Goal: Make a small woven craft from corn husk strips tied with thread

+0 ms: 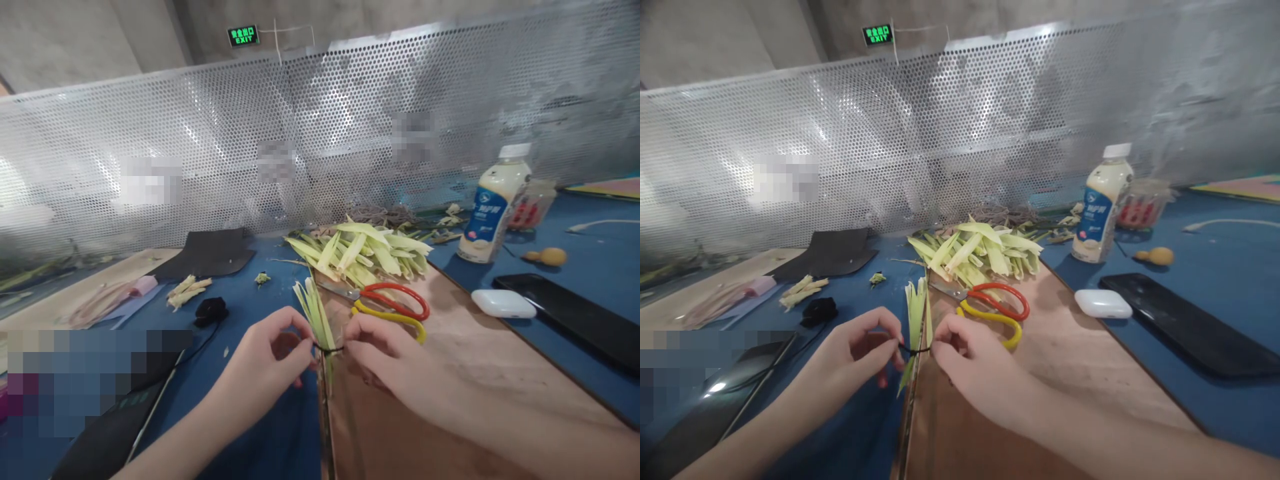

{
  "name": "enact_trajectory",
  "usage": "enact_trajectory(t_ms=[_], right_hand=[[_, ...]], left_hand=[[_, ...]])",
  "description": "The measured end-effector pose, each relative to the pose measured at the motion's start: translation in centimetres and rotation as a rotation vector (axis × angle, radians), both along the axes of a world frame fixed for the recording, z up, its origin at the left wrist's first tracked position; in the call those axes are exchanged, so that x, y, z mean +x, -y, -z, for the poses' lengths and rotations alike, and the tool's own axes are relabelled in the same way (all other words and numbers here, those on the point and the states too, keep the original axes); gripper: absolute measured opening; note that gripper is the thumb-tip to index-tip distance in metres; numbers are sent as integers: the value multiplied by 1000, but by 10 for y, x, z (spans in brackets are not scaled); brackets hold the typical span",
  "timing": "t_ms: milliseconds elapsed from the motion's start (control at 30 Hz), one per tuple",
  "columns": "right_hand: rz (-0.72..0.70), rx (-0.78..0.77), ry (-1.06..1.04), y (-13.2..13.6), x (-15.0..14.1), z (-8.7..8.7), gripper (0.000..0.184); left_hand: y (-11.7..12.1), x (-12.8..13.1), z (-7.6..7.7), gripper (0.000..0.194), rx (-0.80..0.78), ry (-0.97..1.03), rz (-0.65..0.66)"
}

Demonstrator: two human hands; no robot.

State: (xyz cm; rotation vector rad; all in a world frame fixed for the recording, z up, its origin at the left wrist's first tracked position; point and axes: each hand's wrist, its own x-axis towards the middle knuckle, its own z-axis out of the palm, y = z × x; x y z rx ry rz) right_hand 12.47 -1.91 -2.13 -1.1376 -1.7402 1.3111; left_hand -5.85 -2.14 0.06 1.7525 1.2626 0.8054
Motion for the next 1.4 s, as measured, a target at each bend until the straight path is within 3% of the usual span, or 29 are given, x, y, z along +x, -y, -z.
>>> enact_trajectory(t_ms=[67,167,400,500,800,1033,1400], right_hand=[[42,57,33,1,0,1,17],[104,208,115,3,0,1,25],[-86,416,315,5,-5,-2,20],[-79,480,327,3,-4,1,21],[-65,415,363,4,-5,0,19],[-60,466,360,4,-3,3,21],[-60,396,344,4,-3,3,20]], left_hand=[[-1,0,2,6,-93,83,37],[-1,1,3,6,-109,162,53],[1,4,-1,6,-169,200,74],[1,4,-1,6,-191,169,64],[-3,3,3,12,-311,119,17],[-3,0,16,43,-423,-93,65],[-2,-1,8,33,-492,-87,182]])
